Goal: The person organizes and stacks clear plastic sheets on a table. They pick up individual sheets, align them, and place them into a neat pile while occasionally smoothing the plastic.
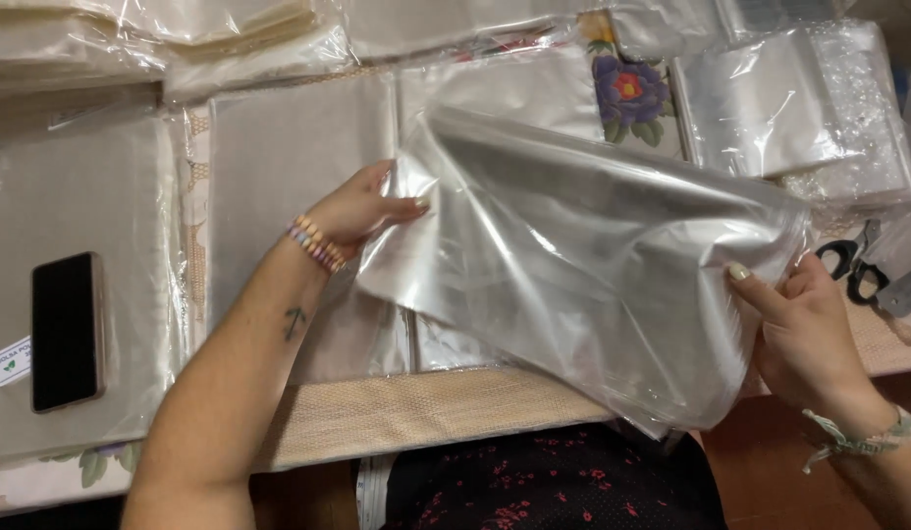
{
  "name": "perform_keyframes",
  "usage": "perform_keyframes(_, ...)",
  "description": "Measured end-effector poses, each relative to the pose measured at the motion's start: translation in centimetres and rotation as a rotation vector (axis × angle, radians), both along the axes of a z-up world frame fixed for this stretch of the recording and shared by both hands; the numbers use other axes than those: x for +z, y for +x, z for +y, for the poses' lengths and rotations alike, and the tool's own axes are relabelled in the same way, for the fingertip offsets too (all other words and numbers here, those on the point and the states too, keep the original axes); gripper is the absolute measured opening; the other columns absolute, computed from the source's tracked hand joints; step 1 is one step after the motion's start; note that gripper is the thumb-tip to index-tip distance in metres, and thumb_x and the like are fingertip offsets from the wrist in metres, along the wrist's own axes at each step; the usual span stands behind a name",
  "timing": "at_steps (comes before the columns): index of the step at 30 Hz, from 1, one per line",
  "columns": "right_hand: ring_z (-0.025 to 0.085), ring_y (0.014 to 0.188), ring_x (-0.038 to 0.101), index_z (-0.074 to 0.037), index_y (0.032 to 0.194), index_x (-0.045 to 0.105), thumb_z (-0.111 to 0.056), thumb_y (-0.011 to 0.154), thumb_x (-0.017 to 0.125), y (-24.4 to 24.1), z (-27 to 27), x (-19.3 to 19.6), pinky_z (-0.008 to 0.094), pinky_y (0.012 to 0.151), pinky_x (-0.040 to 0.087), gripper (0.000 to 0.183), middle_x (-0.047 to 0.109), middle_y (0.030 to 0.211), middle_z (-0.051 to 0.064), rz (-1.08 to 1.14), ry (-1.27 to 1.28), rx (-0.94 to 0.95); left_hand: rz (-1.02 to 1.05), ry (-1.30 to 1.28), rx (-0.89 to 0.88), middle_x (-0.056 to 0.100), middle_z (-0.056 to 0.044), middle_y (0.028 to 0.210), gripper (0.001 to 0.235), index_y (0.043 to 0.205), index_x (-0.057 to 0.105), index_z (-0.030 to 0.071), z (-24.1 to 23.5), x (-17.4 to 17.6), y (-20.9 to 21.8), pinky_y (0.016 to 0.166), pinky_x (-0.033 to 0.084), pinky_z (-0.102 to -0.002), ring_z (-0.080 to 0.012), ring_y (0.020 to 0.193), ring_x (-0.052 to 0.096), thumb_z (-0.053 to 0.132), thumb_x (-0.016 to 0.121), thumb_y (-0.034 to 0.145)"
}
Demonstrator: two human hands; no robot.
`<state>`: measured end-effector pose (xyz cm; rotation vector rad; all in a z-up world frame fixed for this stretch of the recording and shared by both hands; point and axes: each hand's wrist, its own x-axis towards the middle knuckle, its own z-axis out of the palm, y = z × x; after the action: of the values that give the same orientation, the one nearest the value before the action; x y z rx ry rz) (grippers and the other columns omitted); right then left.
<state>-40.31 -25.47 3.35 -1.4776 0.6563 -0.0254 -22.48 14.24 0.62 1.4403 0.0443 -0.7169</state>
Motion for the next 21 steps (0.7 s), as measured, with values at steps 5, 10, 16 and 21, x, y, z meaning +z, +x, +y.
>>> perform_keyframes(5,0.022,0.104,0.066,-0.003,0.13,0.051,-0.003,0.099,0.053,6.5,5.4,7.1,0.033,0.098,0.057,0.031,0.063,0.115,0.011,-0.034,-0.039,0.229,0.016,0.146,0.262,0.064,-0.01,0.122,0.077,0.146,0.032,0.009,5.4,4.1,-4.4,0.096,0.056,-0.032,-0.021,0.109,0.065,0.003,0.07,0.079)
perform_keyframes(10,0.011,0.095,0.072,-0.009,0.128,0.056,-0.003,0.096,0.057,16.1,8.8,3.5,0.015,0.085,0.062,0.032,0.069,0.114,0.004,0.034,0.037,0.371,-0.07,0.193,0.416,0.069,-0.003,0.117,0.057,0.137,0.056,0.011,12.1,3.5,-3.5,0.096,0.053,-0.028,-0.0141,0.107,0.066,0.007,0.07,0.082)
perform_keyframes(16,0.014,0.074,0.057,-0.007,0.098,0.061,-0.012,0.086,0.079,21.3,8.4,-8.3,0.029,0.068,0.047,0.023,0.056,0.08,0.001,-0.155,-0.277,0.54,-0.126,0.285,0.553,0.07,-0.009,0.111,0.058,0.131,0.056,0.006,20.2,-6.3,-1.9,0.082,0.062,-0.038,-0.0216,0.092,0.071,0.007,0.085,0.08)
perform_keyframes(21,0.015,0.075,0.058,-0.002,0.105,0.061,-0.019,0.091,0.077,21.2,8.7,-8.8,0.03,0.071,0.051,0.027,0.05,0.083,-0.001,-0.115,-0.172,0.511,-0.136,0.314,0.496,0.07,-0.01,0.108,0.055,0.128,0.057,0.005,20.9,-7.8,-1.8,0.084,0.06,-0.037,-0.0194,0.093,0.07,0.012,0.085,0.082)
